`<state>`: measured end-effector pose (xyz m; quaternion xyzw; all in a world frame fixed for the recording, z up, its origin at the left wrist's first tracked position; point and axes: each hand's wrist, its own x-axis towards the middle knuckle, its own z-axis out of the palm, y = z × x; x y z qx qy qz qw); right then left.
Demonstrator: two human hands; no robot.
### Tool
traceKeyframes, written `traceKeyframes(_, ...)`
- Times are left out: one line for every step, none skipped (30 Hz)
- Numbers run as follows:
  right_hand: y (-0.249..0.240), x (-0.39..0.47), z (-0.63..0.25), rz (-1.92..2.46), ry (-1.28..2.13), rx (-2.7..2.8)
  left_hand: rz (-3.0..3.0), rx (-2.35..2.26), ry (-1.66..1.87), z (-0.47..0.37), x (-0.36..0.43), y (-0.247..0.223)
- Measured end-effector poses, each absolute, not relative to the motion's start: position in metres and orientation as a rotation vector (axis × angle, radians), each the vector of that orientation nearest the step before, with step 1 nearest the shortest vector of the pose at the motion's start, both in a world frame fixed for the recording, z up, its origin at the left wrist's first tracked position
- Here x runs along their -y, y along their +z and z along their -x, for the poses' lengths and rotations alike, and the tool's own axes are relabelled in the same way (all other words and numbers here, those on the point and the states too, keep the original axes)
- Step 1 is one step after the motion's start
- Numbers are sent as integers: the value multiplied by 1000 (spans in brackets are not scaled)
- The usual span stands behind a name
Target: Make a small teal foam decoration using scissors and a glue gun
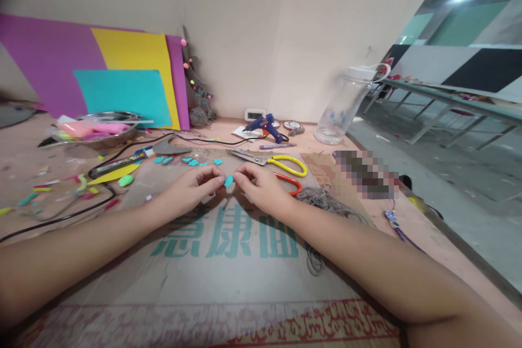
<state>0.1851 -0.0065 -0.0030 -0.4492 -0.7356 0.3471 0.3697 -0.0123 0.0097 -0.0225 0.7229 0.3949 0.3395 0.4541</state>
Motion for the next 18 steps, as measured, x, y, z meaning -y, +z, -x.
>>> traceKeyframes(-3, 7, -184, 1162, 914, 1873, -1786, -973, 834, 12, -10, -22)
traceKeyframes(-3, 8, -184, 1169, 931, 1860, -1789, -971, 833, 12, -10, -22)
traceKeyframes(-3, 8, -183, 1174, 945, 1849, -1793, -969, 835, 13, -10, -22)
traceKeyframes(-3, 8, -183, 1177, 953, 1842, -1799, -969, 837, 13, -10, -22)
traceKeyframes(-3, 8, -182, 1180, 955, 1841, -1799, -968, 836, 13, -10, -22)
traceKeyframes(-3, 8, -182, 1183, 949, 1845, -1793, -966, 833, 13, -10, -22)
traceKeyframes(-4, 7, -182, 1186, 940, 1853, -1788, -963, 828, 13, -9, -22)
traceKeyframes(-4, 7, -183, 1186, 927, 1861, -1785, -958, 821, 13, -9, -21)
traceKeyframes(-4, 7, -183, 1183, 913, 1865, -1784, -951, 816, 13, -9, -21)
traceKeyframes(-4, 6, -183, 1178, 901, 1867, -1786, -947, 814, 13, -9, -21)
traceKeyframes(-4, 6, -184, 1169, 892, 1867, -1792, -948, 817, 13, -9, -21)
traceKeyframes(-4, 6, -184, 1160, 888, 1866, -1797, -954, 819, 13, -9, -21)
traceKeyframes(-4, 5, -185, 1150, 882, 1868, -1799, -965, 820, 13, -9, -20)
traceKeyframes(-4, 5, -185, 1139, 868, 1874, -1799, -980, 823, 13, -8, -20)
traceKeyframes(-4, 5, -186, 1129, 845, 1886, -1802, -993, 828, 12, -8, -19)
traceKeyframes(-4, 4, -186, 1119, 816, 1900, -1804, -1002, 833, 12, -8, -19)
traceKeyframes(-5, 4, -186, 1111, 786, 1915, -1802, -1006, 835, 12, -8, -18)
traceKeyframes(-5, 3, -187, 1103, 762, 1924, -1799, -1008, 836, 12, -8, -18)
